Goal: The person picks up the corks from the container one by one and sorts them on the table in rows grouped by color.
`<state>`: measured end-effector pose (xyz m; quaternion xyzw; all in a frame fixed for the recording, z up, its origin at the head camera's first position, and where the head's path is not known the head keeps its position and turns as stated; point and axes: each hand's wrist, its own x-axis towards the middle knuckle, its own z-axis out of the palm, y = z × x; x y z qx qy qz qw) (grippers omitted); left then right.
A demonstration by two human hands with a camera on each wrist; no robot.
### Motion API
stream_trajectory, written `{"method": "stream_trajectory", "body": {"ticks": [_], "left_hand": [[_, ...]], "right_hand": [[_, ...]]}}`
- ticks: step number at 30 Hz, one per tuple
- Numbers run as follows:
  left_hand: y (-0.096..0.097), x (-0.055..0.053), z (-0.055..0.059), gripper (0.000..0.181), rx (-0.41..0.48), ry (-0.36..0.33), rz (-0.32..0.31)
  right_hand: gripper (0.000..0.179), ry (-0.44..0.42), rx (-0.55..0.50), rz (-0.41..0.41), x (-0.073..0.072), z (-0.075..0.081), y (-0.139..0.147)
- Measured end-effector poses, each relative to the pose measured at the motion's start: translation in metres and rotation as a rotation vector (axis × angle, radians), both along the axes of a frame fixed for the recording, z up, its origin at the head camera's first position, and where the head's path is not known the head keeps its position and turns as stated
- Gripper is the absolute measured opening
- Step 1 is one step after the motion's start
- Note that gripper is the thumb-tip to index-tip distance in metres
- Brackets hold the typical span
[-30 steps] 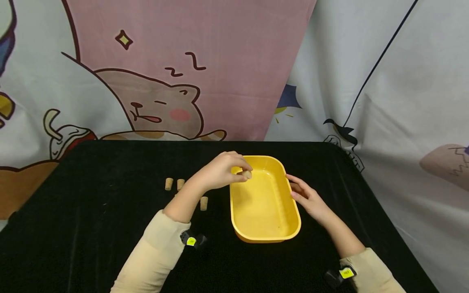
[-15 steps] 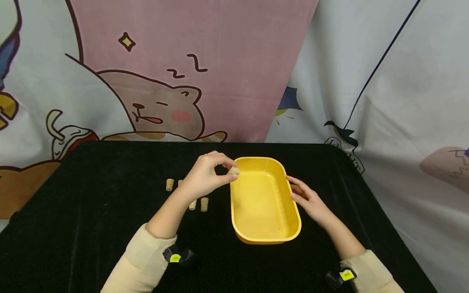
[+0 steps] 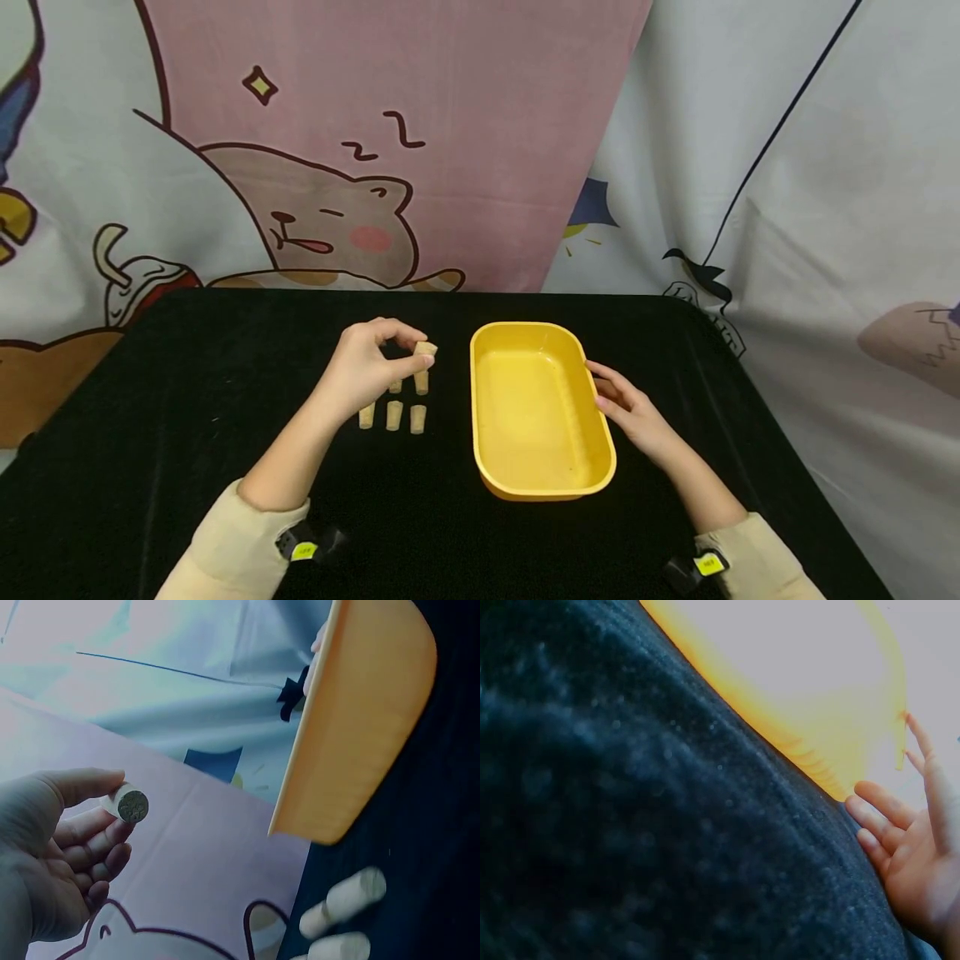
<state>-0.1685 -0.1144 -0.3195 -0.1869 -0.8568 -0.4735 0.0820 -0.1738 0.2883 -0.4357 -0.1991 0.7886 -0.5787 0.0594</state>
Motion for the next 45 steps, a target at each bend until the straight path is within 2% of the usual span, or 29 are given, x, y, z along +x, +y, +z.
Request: {"method": "stream_trajectory", "body": {"ticks": [9, 20, 29, 37, 45], "left_hand": [[-0.034, 0.004, -0.010, 0.016, -0.012, -0.092, 0.040], [-0.067, 0.007, -0.034, 0.017, -0.050, -0.165, 0.084], [-0.088, 0.004, -0.061, 0.015, -0.091, -0.184, 0.114], [-0.099, -0.004, -0.079, 0.018, -0.108, -0.265, 0.111], [-0.102, -0.005, -0.087, 0.021, -0.106, -0.335, 0.146]], "right_hand": [[0.051, 0.006, -0.003, -0.002, 0.001, 0.000, 0.001], [0.051, 0.013, 0.007, 0.003, -0.001, -0.001, 0.002], [0.051, 0.004, 0.025, -0.005, -0.002, -0.002, 0.002], [0.050, 0.001, 0.025, -0.002, -0.002, -0.002, 0.001], [0.051, -0.012, 0.017, 0.000, -0.002, -0.002, 0.003]]}}
